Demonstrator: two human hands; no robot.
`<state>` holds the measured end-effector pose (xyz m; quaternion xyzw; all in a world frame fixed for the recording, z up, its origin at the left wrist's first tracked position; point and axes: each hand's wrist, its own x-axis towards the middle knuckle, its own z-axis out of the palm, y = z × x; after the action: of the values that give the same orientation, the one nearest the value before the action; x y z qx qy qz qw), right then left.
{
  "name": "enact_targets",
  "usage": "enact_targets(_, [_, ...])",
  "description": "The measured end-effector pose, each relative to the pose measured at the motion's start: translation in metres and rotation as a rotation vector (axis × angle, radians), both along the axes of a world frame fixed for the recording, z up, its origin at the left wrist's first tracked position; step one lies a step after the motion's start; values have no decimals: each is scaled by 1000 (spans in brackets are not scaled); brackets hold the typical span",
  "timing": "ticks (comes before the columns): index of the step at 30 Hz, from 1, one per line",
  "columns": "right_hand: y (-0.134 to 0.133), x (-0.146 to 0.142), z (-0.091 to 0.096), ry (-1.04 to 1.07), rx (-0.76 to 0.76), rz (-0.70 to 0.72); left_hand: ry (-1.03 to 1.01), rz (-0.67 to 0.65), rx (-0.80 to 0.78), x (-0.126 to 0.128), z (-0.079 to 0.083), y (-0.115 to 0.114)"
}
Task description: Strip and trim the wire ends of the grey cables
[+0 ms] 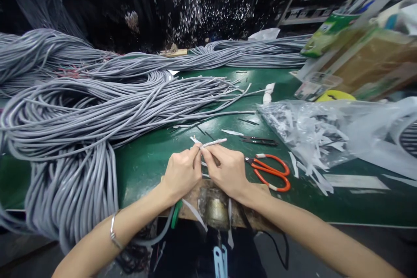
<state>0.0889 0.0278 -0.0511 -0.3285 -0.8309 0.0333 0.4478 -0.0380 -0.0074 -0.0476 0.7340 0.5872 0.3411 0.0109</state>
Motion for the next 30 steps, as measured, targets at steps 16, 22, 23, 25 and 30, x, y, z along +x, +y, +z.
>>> enact_targets(16, [10,12,8,-77,9,-13,-240,80,44,1,5,-1])
enact_targets(22, [9,11,8,-90,-15,6,-207,95,85,-1,5,-3])
enact_targets(23, [9,11,8,-91,-16,7,-205,91,88,-1,5,-3])
enact_targets(25, [9,12,8,-92,-21,1,-203,84,97,-1,6,-2])
enact_targets(30, [9,11,6,-66,-14,-2,-203,102,105,-2,6,-1])
